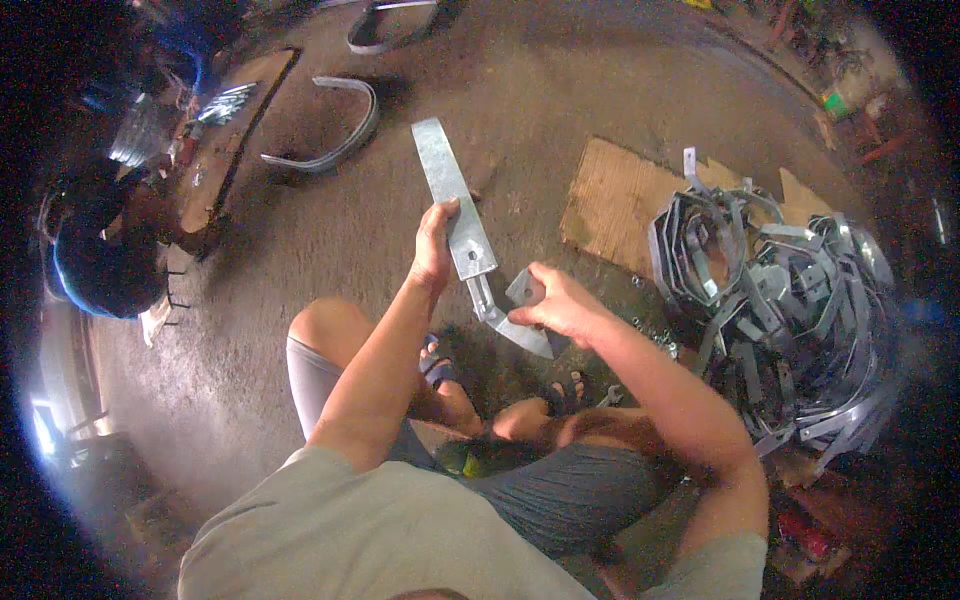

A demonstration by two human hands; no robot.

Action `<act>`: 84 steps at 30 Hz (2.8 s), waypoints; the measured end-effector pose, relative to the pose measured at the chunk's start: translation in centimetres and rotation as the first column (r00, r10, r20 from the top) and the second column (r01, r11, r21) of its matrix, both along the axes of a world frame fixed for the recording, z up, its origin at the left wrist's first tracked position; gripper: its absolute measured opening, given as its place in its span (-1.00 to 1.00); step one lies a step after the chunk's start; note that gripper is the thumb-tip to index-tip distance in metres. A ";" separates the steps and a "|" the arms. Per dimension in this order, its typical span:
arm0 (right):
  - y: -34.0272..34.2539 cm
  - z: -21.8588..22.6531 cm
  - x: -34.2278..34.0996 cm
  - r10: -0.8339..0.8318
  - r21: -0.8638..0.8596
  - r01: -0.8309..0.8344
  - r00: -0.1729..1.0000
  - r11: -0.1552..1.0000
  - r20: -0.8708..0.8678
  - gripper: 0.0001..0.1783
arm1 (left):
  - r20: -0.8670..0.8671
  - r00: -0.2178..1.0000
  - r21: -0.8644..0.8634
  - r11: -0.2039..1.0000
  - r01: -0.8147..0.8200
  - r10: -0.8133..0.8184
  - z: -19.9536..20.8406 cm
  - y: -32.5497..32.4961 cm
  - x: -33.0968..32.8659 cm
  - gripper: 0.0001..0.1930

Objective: The person sits on the floor of a workshop and assembles metal frames by hand. They pick up U-shaped metal pieces, threaded rods, and flat metal brackets, then insert the rods into the brackets and attach them to the U-shaped frames. The person repeats this process for multiple units, handling nuts and washers to secure the components.

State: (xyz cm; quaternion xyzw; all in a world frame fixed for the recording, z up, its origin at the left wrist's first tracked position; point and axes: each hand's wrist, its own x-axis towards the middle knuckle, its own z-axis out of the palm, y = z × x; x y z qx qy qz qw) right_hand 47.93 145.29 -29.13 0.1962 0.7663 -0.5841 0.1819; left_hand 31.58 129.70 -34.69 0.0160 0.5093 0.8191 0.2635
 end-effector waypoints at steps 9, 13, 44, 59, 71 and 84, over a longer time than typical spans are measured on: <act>-3.6 2.5 1.4 0.023 0.204 -0.008 0.997 0.979 -0.075 -0.47 | 0.062 0.996 -0.019 0.998 -0.055 0.056 -6.1 -0.6 -1.3 -0.58; -3.3 1.6 0.3 -0.111 0.017 0.113 0.989 0.993 -0.092 -0.33 | 0.135 0.991 0.025 0.999 -0.023 0.020 -6.8 -0.9 -1.2 -0.29; -4.7 -0.6 -2.1 -0.260 -0.532 0.189 0.964 0.825 -0.061 -0.63 | 0.058 0.998 0.277 0.960 -0.050 0.035 -2.7 0.2 9.8 -0.37; -5.7 1.4 -2.5 -0.382 -0.416 0.324 0.922 0.850 -0.061 -0.67 | 0.087 0.994 0.251 0.964 -0.086 0.066 -2.2 -0.3 8.7 -0.63; -4.9 0.3 -2.1 -0.370 -0.433 0.312 0.927 0.845 -0.053 -0.67 | 0.275 0.961 0.234 0.972 -0.023 -0.043 1.2 -0.2 7.7 -0.63; -0.1 -0.1 1.9 0.058 -0.152 -0.055 0.998 0.987 0.017 -0.74 | 0.109 0.986 0.137 0.981 -0.139 0.125 0.0 -0.4 5.9 -0.80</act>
